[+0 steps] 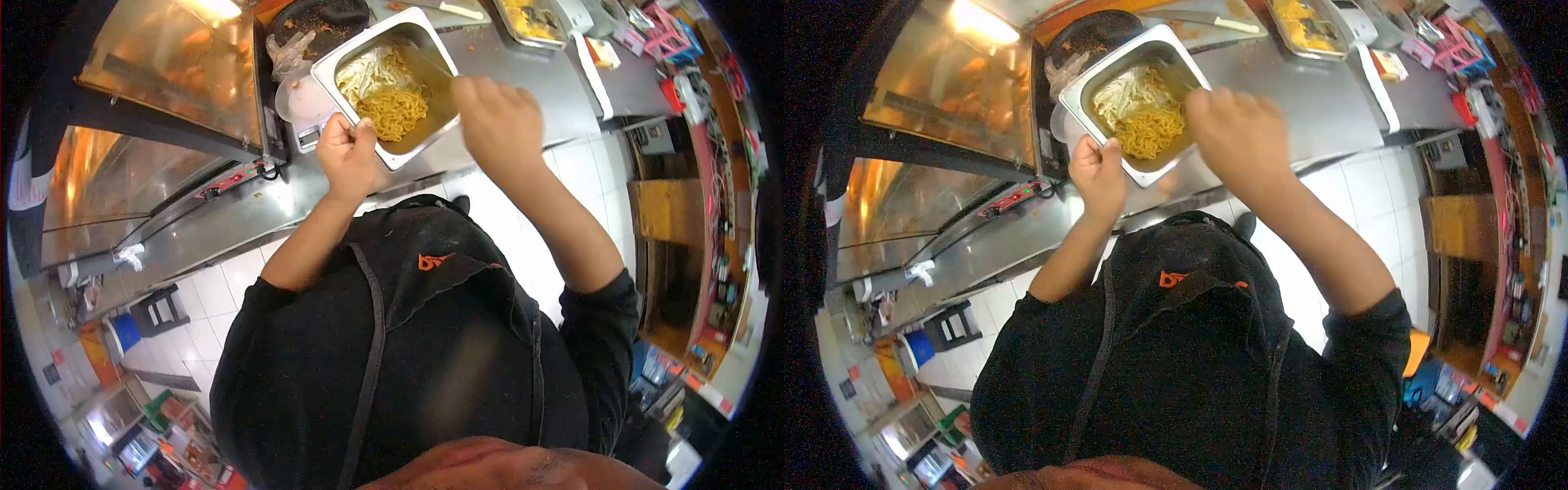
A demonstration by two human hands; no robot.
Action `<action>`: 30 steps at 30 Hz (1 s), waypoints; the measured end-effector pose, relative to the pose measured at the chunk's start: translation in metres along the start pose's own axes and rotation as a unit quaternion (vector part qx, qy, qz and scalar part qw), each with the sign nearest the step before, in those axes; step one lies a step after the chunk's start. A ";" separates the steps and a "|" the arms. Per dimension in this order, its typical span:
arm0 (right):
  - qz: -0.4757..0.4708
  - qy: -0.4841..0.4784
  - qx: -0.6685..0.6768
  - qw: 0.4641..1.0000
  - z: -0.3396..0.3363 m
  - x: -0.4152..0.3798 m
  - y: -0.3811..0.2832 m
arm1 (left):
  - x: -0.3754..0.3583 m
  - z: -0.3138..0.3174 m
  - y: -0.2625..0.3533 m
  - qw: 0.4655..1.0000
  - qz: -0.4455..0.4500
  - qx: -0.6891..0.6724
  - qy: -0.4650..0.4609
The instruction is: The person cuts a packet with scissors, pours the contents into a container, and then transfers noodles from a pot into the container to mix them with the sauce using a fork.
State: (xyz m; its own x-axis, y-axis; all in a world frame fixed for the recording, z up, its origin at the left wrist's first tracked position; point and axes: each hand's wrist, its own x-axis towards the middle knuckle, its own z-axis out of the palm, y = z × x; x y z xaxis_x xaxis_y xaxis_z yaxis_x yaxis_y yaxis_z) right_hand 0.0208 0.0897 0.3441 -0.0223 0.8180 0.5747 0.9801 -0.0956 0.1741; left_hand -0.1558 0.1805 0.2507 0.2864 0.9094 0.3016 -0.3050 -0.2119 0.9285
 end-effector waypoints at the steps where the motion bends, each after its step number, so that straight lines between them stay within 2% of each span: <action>1: -0.023 -0.017 0.011 1.000 0.010 0.003 0.010 | 0.002 0.017 -0.001 1.000 0.008 0.012 0.002; 3: -0.071 -0.050 0.034 0.996 0.022 0.010 0.031 | 0.004 0.056 -0.013 0.998 0.042 -0.009 0.040; 4: -0.095 -0.106 0.042 0.989 0.015 0.010 0.044 | 0.007 0.071 -0.016 0.997 0.047 -0.004 0.061; 11: -0.143 -0.035 0.084 0.986 0.043 0.037 0.128 | 0.014 0.122 -0.035 0.985 0.086 0.056 0.141; 12: -0.153 -0.071 0.075 0.983 0.055 0.031 0.129 | 0.016 0.125 -0.038 0.982 0.094 0.068 0.147; 15: -0.208 -0.142 0.121 0.960 0.048 0.019 0.140 | 0.015 0.127 -0.044 0.977 0.087 0.088 0.176; 16: -0.213 -0.087 0.116 0.966 0.046 0.022 0.144 | 0.015 0.128 -0.039 0.975 0.085 0.092 0.184; 19: -0.158 -0.054 0.145 0.975 0.058 0.044 0.150 | 0.016 0.122 -0.047 0.974 0.087 0.090 0.189; 21: -0.162 -0.153 0.166 0.961 0.068 0.040 0.141 | 0.014 0.120 -0.046 0.976 0.084 0.051 0.193; 22: -0.164 -0.198 0.174 0.951 0.075 0.038 0.139 | 0.014 0.115 -0.051 0.972 0.081 0.095 0.198; 25: -0.169 -0.175 0.233 0.942 0.078 0.027 0.148 | 0.018 0.115 -0.050 0.965 0.055 0.087 0.241; 28: -0.110 -0.109 0.262 0.952 0.092 0.035 0.140 | 0.015 0.106 -0.057 0.973 0.028 0.046 0.226; 30: -0.196 -0.133 0.271 0.933 0.092 0.030 0.133 | 0.015 0.101 -0.061 0.976 -0.001 0.052 0.211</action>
State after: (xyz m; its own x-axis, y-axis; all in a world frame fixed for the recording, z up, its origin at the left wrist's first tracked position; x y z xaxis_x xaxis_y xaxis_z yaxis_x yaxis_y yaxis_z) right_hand 0.1683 0.1537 0.3109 -0.4212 0.8487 0.3199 0.8641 0.4827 -0.1428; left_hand -0.0414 0.1708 0.2208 -0.1204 0.9716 0.2039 -0.2055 -0.2253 0.9524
